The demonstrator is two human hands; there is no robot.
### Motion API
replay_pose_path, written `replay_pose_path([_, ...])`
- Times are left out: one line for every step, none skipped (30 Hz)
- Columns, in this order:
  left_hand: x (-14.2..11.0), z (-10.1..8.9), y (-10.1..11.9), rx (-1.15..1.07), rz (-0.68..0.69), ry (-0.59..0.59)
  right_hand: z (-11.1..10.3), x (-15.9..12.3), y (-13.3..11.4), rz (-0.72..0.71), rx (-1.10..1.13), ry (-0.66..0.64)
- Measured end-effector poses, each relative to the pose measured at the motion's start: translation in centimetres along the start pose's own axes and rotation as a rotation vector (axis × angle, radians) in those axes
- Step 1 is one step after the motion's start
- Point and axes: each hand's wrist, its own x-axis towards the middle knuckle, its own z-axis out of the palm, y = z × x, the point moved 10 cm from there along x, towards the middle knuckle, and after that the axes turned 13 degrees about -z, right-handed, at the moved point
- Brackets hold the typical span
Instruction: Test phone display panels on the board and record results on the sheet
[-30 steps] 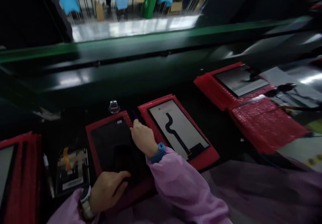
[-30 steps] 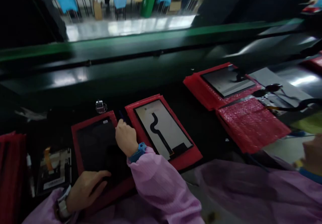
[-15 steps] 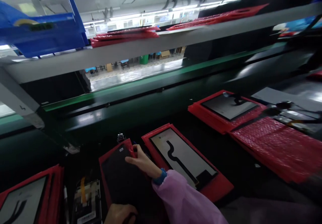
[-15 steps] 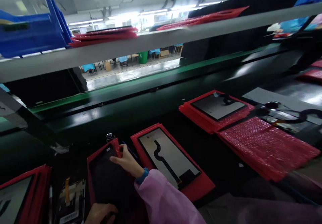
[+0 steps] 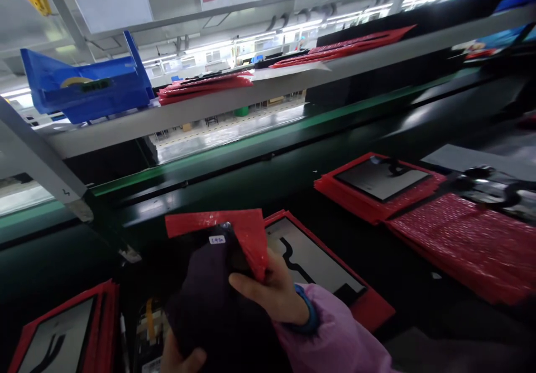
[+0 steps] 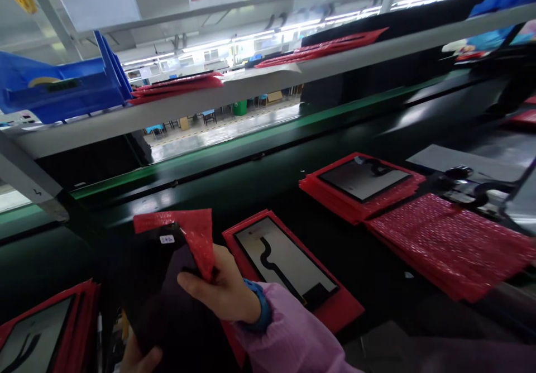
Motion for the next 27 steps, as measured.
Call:
replay_pose_path([-0.3,-1.3,2.1,-0.029,0.030,0.098,-0.1,0.7,-0.8,-0.027,-0.004,0.033])
replay_pose_path([-0.4,-2.4,4.5,-0.037,0.052,0.168,-0.3,1.4,-1.3,-0.046,-0.008,0.071])
replay_pose_path([-0.6,-3.5,7.6,-0.051,0.104,0.223,-0.5,2.1,-1.7,-0.060,-0.003,0.105])
replay_pose_path([-0.7,-4.3,11.2,-0.065,0.186,0.269,-0.7,2.7,-2.0,-0.077,0.013,0.139])
replay_pose_path([-1.0,-5.5,15.2,-0.092,0.300,0.361,-1.1,3.2,-2.2,-0.100,0.039,0.172])
replay_pose_path([-1.2,-6.0,19.1,-0.103,0.414,0.413,-1.6,3.6,-2.5,-0.131,0.065,0.211])
replay_pose_path([-1.3,-6.2,22.9,-0.128,0.534,0.456,-2.2,3.9,-2.8,-0.169,0.080,0.247])
replay_pose_path([-1.2,-5.9,26.7,-0.131,0.652,0.467,-3.0,4.0,-3.0,-0.207,0.078,0.287])
replay_pose_path([-0.7,-5.3,30.2,-0.119,0.736,0.457,-3.9,4.0,-3.3,-0.240,0.060,0.334])
replay_pose_path([-0.1,-4.6,33.6,-0.125,0.805,0.443,-4.8,3.8,-3.4,-0.263,0.031,0.379])
replay_pose_path([1.0,-3.7,36.9,-0.121,0.852,0.396,-5.6,3.6,-3.5,-0.273,0.002,0.418])
replay_pose_path([2.1,-2.8,40.2,-0.122,0.896,0.342,-6.3,3.3,-3.5,-0.274,-0.018,0.445])
replay_pose_path([3.3,-1.7,43.6,-0.085,0.941,0.276,-6.9,3.1,-3.6,-0.271,-0.027,0.459])
replay_pose_path([4.7,-0.7,46.9,-0.036,0.967,0.216,-7.3,2.9,-3.7,-0.268,-0.026,0.463])
replay_pose_path([6.2,0.4,50.0,0.036,0.973,0.171,-7.6,2.7,-3.9,-0.272,-0.017,0.460])
replay_pose_path([8.1,1.3,52.9,0.122,0.934,0.140,-7.9,2.6,-4.3,-0.282,-0.004,0.461])
replay_pose_path([10.3,2.1,55.3,0.231,0.851,0.136,-8.3,2.4,-4.7,-0.296,0.009,0.468])
replay_pose_path([12.7,3.3,57.3,0.401,0.740,0.124,-8.7,2.1,-5.2,-0.315,0.020,0.475])
replay_pose_path([14.7,4.3,58.9,0.565,0.652,0.129,-9.2,1.9,-5.7,-0.335,0.028,0.483])
replay_pose_path([16.1,4.8,60.8,0.615,0.626,0.145,-9.7,1.8,-6.1,-0.352,0.034,0.491])
replay_pose_path([17.2,5.6,62.4,0.648,0.622,0.149,-10.2,1.6,-6.5,-0.369,0.040,0.497])
replay_pose_path([18.1,6.5,63.7,0.682,0.629,0.159,-10.6,1.5,-6.8,-0.381,0.049,0.502])
replay_pose_path([18.9,7.4,64.7,0.705,0.648,0.175,-11.0,1.4,-6.9,-0.390,0.062,0.507])
replay_pose_path([19.4,8.3,65.5,0.730,0.678,0.196,-11.4,1.3,-7.0,-0.394,0.077,0.513])
replay_pose_path([19.7,9.2,66.0,0.754,0.721,0.225,-11.7,1.3,-6.9,-0.394,0.094,0.519])
replay_pose_path([19.5,9.9,66.6,0.771,0.789,0.266,-11.9,1.4,-6.8,-0.389,0.111,0.514])
replay_pose_path([18.9,10.6,67.0,0.778,0.878,0.314,-11.8,1.5,-6.7,-0.383,0.128,0.499])
